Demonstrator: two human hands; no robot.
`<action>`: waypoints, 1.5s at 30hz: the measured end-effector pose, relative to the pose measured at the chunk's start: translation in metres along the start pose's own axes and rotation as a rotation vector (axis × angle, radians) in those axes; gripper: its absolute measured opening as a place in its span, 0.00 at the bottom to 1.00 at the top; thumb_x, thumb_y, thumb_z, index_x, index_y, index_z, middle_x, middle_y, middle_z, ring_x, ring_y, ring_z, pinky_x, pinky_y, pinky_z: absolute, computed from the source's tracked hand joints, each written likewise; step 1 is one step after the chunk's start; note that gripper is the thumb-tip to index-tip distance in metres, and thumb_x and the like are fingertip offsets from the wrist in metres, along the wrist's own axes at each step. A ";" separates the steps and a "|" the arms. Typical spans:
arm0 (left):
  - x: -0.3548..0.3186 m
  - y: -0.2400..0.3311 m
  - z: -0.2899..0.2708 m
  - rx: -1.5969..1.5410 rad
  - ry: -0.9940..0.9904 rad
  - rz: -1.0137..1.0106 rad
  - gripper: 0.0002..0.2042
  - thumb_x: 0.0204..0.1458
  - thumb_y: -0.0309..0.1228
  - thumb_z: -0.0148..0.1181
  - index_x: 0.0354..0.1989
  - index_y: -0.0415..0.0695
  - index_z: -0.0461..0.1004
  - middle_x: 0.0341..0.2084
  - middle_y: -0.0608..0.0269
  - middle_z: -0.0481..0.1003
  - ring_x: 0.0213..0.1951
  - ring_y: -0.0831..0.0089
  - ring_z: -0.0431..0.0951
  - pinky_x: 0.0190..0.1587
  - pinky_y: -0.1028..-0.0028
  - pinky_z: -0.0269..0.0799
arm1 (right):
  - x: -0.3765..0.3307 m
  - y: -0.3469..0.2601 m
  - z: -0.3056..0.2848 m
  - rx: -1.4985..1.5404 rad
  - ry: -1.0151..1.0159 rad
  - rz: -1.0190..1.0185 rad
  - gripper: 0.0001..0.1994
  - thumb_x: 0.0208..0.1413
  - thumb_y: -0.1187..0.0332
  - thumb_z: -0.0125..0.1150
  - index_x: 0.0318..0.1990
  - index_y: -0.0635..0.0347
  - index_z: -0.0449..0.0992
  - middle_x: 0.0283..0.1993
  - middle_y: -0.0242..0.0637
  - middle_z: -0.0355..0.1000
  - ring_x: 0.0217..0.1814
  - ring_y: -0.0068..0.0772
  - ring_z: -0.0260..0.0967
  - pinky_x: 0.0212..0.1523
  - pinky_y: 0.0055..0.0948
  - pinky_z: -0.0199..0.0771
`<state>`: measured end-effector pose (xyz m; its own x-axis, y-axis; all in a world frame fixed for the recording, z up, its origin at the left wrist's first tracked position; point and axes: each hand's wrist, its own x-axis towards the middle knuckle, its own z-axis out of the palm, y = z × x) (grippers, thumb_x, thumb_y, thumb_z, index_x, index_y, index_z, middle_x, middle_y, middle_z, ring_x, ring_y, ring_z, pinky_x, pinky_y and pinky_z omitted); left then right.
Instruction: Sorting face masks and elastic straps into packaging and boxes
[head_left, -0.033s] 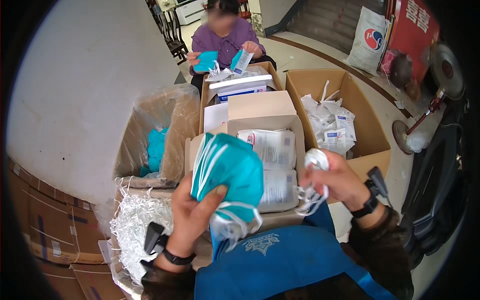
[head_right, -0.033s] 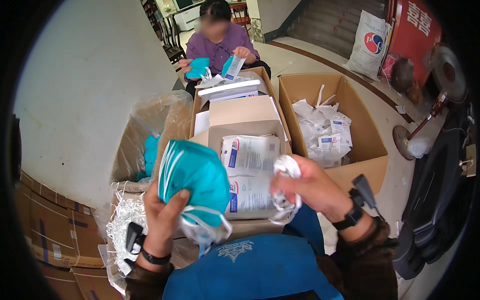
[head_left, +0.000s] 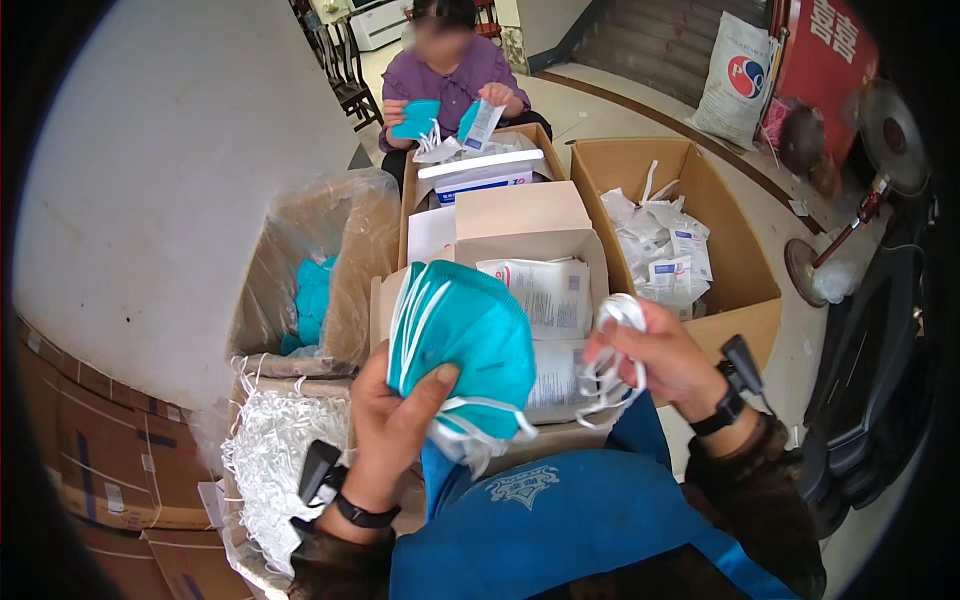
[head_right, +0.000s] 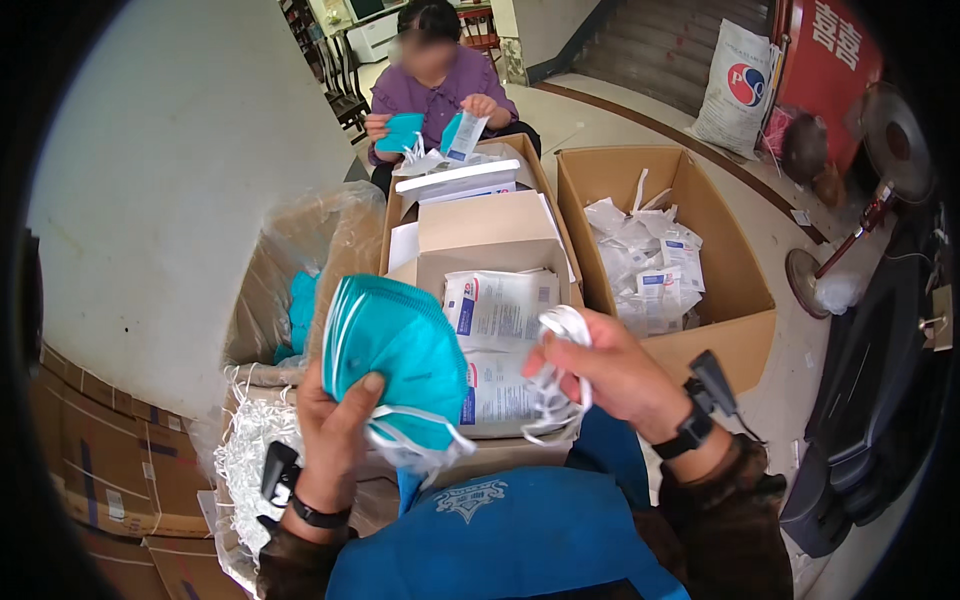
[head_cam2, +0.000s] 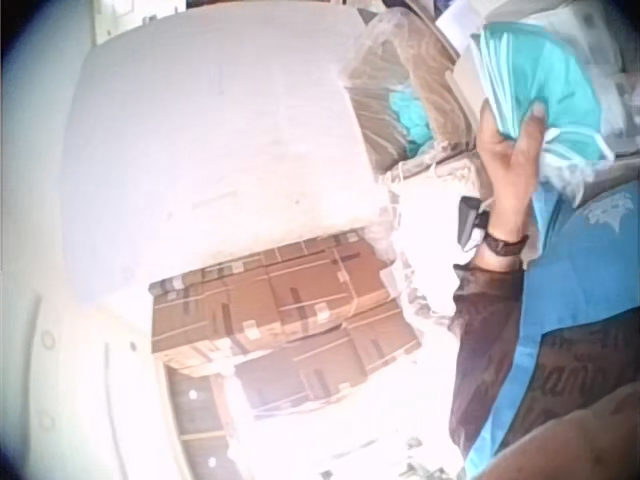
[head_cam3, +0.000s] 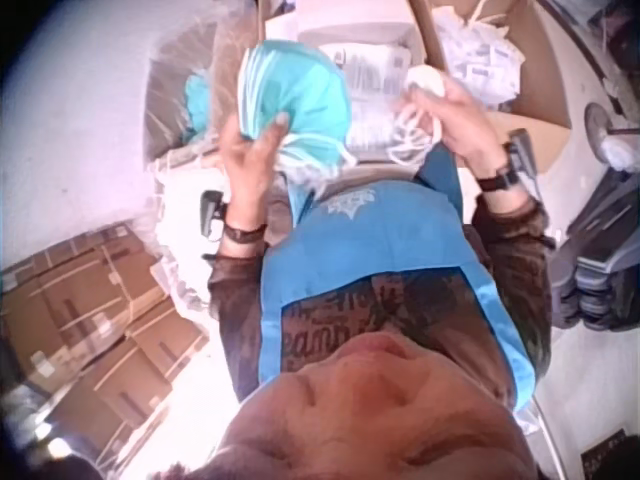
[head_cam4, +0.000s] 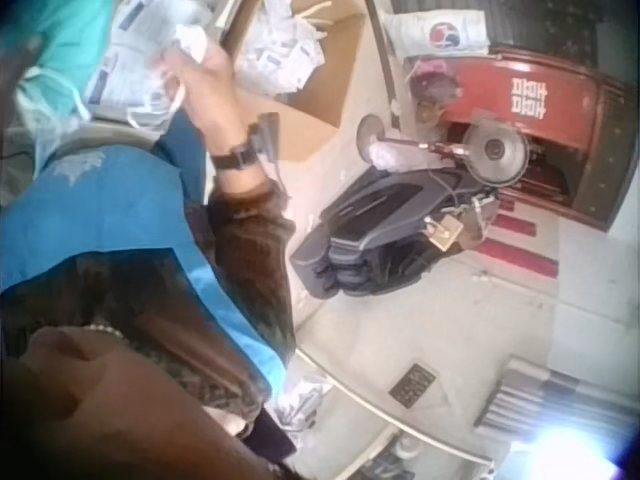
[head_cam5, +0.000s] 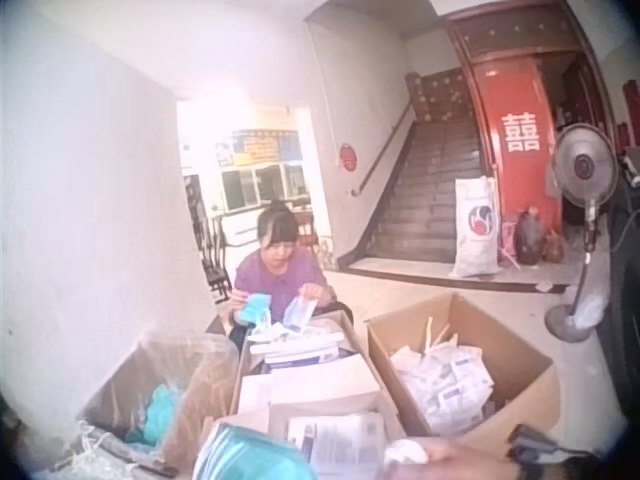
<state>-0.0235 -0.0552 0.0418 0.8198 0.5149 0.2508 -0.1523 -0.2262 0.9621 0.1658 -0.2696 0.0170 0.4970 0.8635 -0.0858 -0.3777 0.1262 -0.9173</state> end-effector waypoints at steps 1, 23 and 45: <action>0.001 -0.007 0.008 -0.151 0.039 -0.017 0.14 0.53 0.26 0.64 0.47 0.35 0.73 0.38 0.63 0.77 0.39 0.79 0.75 0.44 0.77 0.71 | 0.009 0.012 -0.001 0.121 -0.010 -0.015 0.13 0.60 0.60 0.59 0.44 0.60 0.72 0.34 0.29 0.73 0.23 0.11 0.63 0.22 0.12 0.62; 0.039 0.043 0.021 1.155 -0.455 1.044 0.11 0.41 0.26 0.61 0.35 0.50 0.74 0.45 0.63 0.75 0.53 0.64 0.73 0.59 0.63 0.63 | 0.050 0.026 0.005 0.162 -0.316 0.064 0.19 0.58 0.65 0.62 0.53 0.66 0.71 0.42 0.33 0.76 0.39 0.18 0.74 0.39 0.20 0.77; 0.007 -0.014 0.011 0.626 -0.842 0.407 0.21 0.31 0.21 0.63 0.40 0.43 0.69 0.34 0.57 0.71 0.39 0.53 0.72 0.40 0.60 0.70 | -0.011 -0.026 0.038 -0.697 -0.307 -0.508 0.12 0.59 0.69 0.60 0.49 0.59 0.76 0.36 0.35 0.77 0.33 0.30 0.74 0.32 0.27 0.71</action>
<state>-0.0094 -0.0575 0.0284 0.9200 -0.3606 0.1537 -0.3836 -0.7472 0.5428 0.1405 -0.2640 0.0571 0.2072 0.8893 0.4076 0.4361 0.2890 -0.8522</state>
